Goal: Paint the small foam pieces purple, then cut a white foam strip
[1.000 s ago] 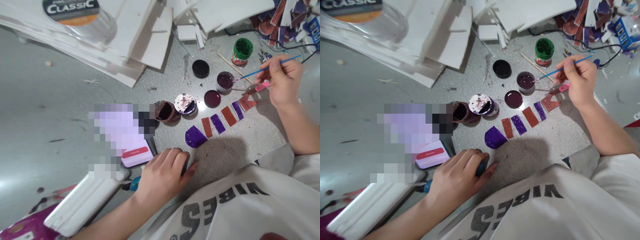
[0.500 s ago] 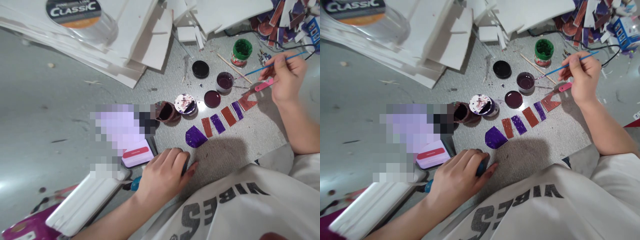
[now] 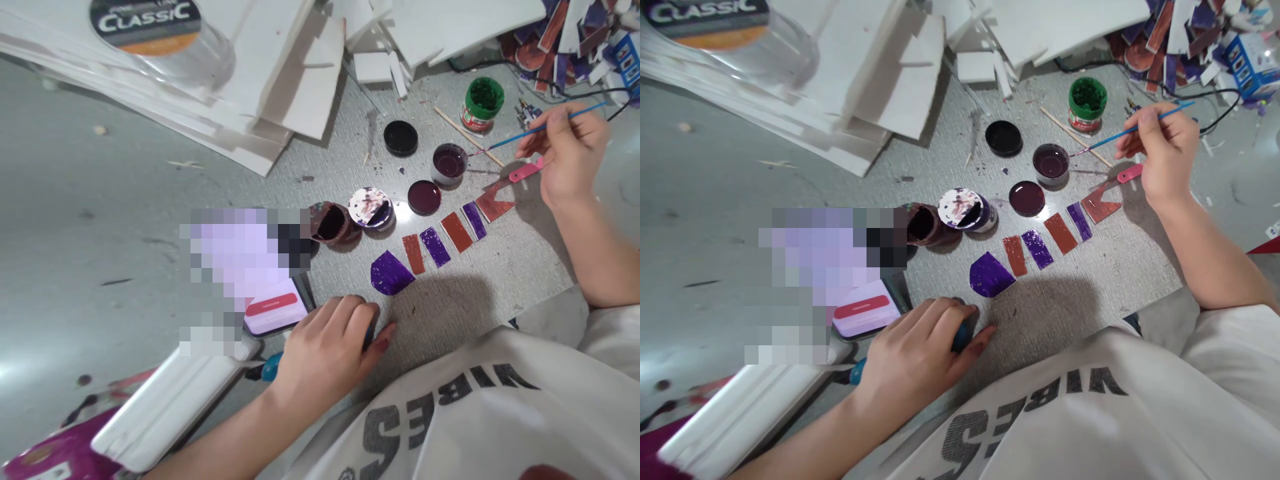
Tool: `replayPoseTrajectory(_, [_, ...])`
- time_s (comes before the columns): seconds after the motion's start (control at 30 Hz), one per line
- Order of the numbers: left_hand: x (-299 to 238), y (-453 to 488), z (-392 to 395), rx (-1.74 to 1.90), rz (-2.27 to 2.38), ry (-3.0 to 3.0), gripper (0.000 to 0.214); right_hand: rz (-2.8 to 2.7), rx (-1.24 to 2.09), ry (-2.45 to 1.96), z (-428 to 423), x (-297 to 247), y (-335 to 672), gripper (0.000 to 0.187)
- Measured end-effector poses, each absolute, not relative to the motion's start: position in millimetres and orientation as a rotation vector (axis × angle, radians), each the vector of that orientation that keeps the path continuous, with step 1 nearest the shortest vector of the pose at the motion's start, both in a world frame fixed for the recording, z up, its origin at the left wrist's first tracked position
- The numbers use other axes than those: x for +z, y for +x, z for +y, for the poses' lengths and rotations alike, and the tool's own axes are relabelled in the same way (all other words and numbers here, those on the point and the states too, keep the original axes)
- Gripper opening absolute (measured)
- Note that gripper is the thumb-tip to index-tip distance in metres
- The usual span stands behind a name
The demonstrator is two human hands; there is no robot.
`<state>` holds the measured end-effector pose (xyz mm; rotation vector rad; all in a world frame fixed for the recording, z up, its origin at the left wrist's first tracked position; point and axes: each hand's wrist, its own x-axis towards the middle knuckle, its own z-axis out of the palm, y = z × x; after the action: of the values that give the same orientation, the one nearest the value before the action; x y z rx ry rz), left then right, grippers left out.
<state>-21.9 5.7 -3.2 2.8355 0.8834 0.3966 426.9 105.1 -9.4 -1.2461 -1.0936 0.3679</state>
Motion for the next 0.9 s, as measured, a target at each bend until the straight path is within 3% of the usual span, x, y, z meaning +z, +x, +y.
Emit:
replayPoseTrajectory(0.47, [-5.0, -22.8, 4.3, 0.398, 0.903, 2.837, 0.019, -0.989, 0.485, -1.291, 107.6, -16.4, 420.7, 0.075])
replayPoseTrajectory(0.9, [-6.2, -23.1, 4.2, 0.394, 0.91, 2.837, 0.018, -0.928, 0.415, -1.251, 109.7, -10.0, 424.1, 0.069])
